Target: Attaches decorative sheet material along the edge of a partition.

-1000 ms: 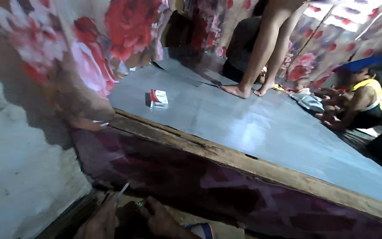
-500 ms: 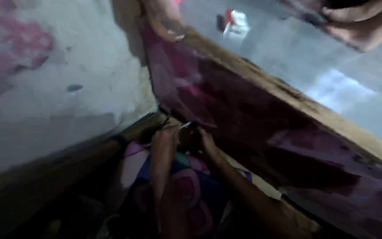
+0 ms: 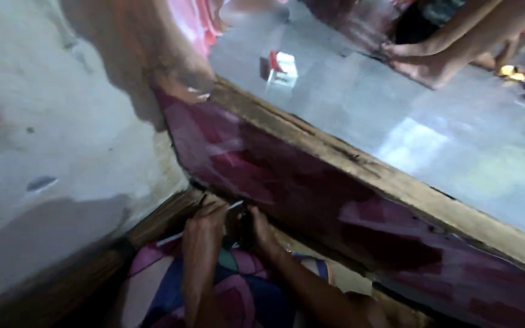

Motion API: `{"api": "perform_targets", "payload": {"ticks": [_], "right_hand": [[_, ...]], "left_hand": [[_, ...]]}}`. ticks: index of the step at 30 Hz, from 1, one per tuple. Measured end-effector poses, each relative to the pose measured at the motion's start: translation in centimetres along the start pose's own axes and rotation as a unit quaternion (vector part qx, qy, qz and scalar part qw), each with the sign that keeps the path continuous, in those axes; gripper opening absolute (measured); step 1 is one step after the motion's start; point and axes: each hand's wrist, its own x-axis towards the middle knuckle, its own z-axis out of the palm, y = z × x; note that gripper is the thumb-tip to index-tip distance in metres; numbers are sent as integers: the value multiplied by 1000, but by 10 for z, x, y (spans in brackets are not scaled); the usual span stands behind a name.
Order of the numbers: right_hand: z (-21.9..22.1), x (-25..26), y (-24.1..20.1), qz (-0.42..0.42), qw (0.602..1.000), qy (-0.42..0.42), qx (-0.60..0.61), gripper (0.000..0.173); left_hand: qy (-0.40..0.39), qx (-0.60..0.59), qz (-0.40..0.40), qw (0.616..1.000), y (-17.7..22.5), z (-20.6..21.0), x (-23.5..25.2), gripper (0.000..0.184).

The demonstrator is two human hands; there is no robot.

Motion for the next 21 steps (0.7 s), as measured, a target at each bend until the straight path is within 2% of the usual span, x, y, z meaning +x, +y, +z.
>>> {"api": "perform_targets", "payload": {"ticks": [7,10,13,17,21], "right_hand": [[-3,3,-5,32,999,-3,35,49],[-1,0,-7,35,998,-6,42,47],[1,5,-3,40,999,-8,-20,49],[4,14,3,-7,988,0,-154,53],[11,9,-2,0,976,5,-218,51]], "left_hand": [[10,52,-7,999,-4,-2,0,18],[-26,61,-44,997,-7,-6,-5,15],[-57,57,-74,994,-13,-8,-9,16],[-110,46,-128,985,-9,-17,-6,21],[-104,45,-136,984,-11,-15,-7,21]]}}
